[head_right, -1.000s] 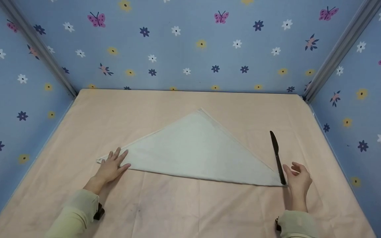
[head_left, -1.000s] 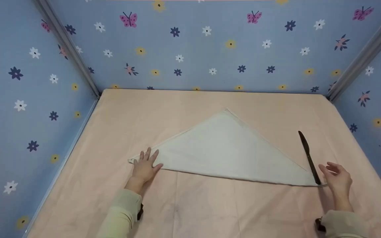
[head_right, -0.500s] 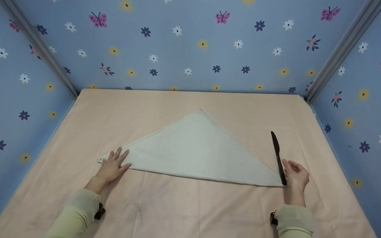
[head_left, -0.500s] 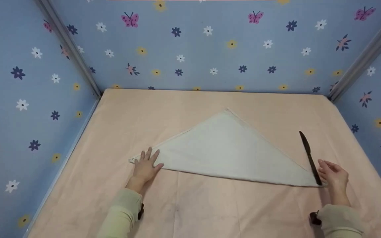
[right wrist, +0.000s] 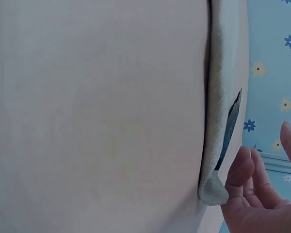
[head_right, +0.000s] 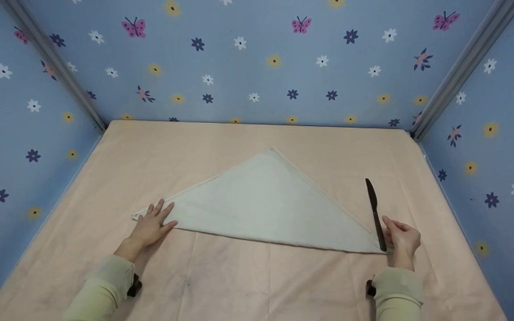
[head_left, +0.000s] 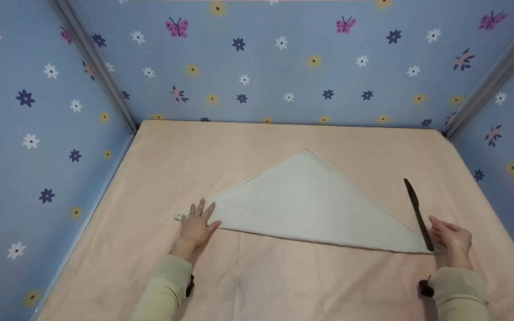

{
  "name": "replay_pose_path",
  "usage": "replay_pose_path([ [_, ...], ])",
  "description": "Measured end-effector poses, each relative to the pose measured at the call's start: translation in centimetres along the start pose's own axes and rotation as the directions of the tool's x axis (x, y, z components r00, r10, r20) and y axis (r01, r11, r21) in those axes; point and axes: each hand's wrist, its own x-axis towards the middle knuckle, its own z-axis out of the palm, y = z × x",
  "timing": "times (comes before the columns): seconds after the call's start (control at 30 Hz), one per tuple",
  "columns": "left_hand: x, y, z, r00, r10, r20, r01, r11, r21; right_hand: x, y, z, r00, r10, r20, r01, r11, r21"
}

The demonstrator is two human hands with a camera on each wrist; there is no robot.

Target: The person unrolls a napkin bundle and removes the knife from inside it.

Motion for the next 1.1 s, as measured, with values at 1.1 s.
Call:
replay_pose_path([
  [1.1,0.0,-0.3,0.1,1.0,0.023,-0.021,-0.024,1.0,-0.013,1.6,0.1,0.3,1.0,0.012,0.023,-0.006,0.97,-0.245],
])
